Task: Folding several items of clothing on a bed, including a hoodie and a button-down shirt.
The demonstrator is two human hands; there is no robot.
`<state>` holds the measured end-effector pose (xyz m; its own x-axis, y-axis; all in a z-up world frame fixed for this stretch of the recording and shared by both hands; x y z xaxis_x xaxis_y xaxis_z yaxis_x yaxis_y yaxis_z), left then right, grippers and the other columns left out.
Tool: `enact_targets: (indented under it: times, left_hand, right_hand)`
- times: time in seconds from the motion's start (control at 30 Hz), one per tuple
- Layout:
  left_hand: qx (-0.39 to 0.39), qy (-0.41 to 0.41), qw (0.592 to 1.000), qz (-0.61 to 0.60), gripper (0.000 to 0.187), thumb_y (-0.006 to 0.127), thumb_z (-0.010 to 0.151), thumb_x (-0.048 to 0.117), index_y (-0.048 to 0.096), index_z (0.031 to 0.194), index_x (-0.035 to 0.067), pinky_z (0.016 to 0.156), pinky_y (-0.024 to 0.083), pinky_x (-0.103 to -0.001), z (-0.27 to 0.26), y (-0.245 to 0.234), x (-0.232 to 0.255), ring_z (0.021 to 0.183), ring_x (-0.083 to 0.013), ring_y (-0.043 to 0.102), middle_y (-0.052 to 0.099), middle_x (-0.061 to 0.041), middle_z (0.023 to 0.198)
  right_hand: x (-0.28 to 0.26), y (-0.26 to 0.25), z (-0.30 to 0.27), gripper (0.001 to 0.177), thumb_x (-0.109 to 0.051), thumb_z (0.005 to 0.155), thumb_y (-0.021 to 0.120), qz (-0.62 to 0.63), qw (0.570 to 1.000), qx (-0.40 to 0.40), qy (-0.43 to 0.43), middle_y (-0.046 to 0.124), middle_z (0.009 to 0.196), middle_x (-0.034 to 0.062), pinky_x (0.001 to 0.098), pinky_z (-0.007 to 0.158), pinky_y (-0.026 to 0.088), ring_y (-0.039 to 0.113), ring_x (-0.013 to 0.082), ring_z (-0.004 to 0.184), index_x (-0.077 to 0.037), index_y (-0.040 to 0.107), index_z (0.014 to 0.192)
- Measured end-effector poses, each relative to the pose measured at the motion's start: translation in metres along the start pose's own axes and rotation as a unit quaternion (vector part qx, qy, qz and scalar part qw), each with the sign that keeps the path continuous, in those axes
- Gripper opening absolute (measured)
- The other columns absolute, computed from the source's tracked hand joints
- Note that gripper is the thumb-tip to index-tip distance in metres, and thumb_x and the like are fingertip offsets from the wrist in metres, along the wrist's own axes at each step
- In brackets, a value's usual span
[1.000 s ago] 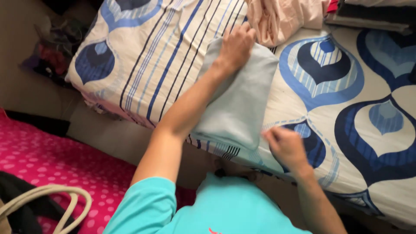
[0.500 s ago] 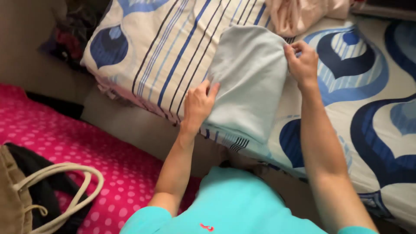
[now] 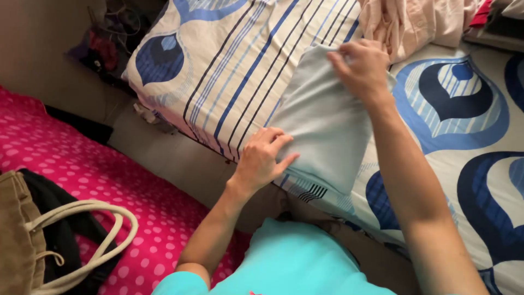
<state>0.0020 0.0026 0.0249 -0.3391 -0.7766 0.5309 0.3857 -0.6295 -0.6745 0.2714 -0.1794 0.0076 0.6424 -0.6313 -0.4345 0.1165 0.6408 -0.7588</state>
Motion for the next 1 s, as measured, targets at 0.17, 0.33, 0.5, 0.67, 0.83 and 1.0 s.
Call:
enact_targets:
  times: [0.17, 0.33, 0.5, 0.67, 0.83, 1.0]
  left_hand:
    - [-0.085, 0.015, 0.995, -0.054, 0.044, 0.081, 0.077, 0.016, 0.069, 0.118, 0.005, 0.092, 0.052, -0.042, -0.01, -0.008, -0.011, 0.103, -0.0327, 0.062, 0.063, -0.014, 0.111]
    - [-0.127, 0.007, 0.992, -0.018, 0.032, 0.07, 0.079, 0.0, 0.069, 0.111, 0.006, 0.094, 0.053, -0.041, -0.036, 0.018, -0.034, 0.108, -0.0317, 0.063, 0.063, -0.012, 0.108]
    - [-0.17, 0.014, 0.984, 0.057, 0.018, 0.065, 0.078, -0.004, 0.066, 0.094, 0.005, 0.092, 0.053, -0.041, -0.031, 0.012, -0.021, 0.103, -0.031, 0.063, 0.064, -0.01, 0.1]
    - [-0.162, 0.029, 0.986, 0.04, 0.022, 0.067, 0.075, -0.003, 0.069, 0.094, 0.006, 0.091, 0.052, -0.042, -0.011, -0.01, 0.002, 0.102, -0.0308, 0.064, 0.066, -0.009, 0.101]
    - [-0.083, 0.078, 0.984, -0.134, 0.031, 0.067, 0.09, -0.001, 0.067, 0.121, 0.006, 0.107, 0.051, -0.039, 0.032, 0.005, 0.011, 0.124, -0.0327, 0.065, 0.065, -0.014, 0.137]
    - [-0.167, 0.138, 0.976, 0.032, 0.056, 0.056, 0.104, 0.041, 0.05, 0.152, 0.014, 0.123, 0.02, -0.057, 0.066, 0.104, -0.036, 0.152, -0.0346, 0.033, 0.039, -0.015, 0.162]
  right_hand:
    - [-0.007, 0.051, 0.044, 0.038, -0.047, 0.091, 0.079, -0.078, 0.996, -0.026, -0.033, 0.073, 0.097, 0.0167, 0.0563, 0.084, 0.044, 0.065, 0.0393, 0.1, -0.009, 0.081, 0.098]
    - [0.01, 0.081, 0.066, 0.025, -0.034, 0.091, 0.076, -0.023, 0.998, -0.057, -0.027, 0.073, 0.093, 0.0164, 0.0519, 0.085, 0.05, 0.068, 0.0372, 0.091, -0.01, 0.08, 0.097]
    - [-0.004, 0.071, 0.064, 0.016, -0.02, 0.097, 0.076, -0.009, 0.998, -0.034, -0.054, 0.072, 0.099, 0.0175, 0.0506, 0.084, 0.053, 0.067, 0.0391, 0.095, -0.005, 0.076, 0.102]
    - [-0.05, 0.004, 0.01, 0.024, -0.018, 0.103, 0.074, -0.049, 0.99, 0.023, -0.127, 0.068, 0.125, 0.0161, 0.0507, 0.101, 0.046, 0.06, 0.0397, 0.122, -0.005, 0.07, 0.123]
    - [-0.085, -0.026, -0.099, 0.042, -0.018, 0.105, 0.066, -0.022, 0.998, 0.011, -0.065, 0.056, 0.152, 0.0171, 0.0559, 0.121, 0.034, 0.046, 0.0376, 0.146, -0.005, 0.06, 0.144]
    - [-0.058, 0.012, -0.167, 0.058, -0.032, 0.106, 0.053, -0.216, 0.975, -0.034, 0.036, 0.035, 0.17, 0.0108, 0.0628, 0.125, 0.016, 0.026, 0.0326, 0.159, -0.013, 0.048, 0.16]
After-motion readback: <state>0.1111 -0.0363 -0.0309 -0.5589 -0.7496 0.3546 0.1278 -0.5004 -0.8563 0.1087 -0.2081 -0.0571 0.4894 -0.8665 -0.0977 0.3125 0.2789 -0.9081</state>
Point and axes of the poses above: each hand's wrist, its own z-axis towards the middle knuckle, its own y-axis out of the palm, x = y × z, the point moved 2 cm from there along z, towards the middle knuckle
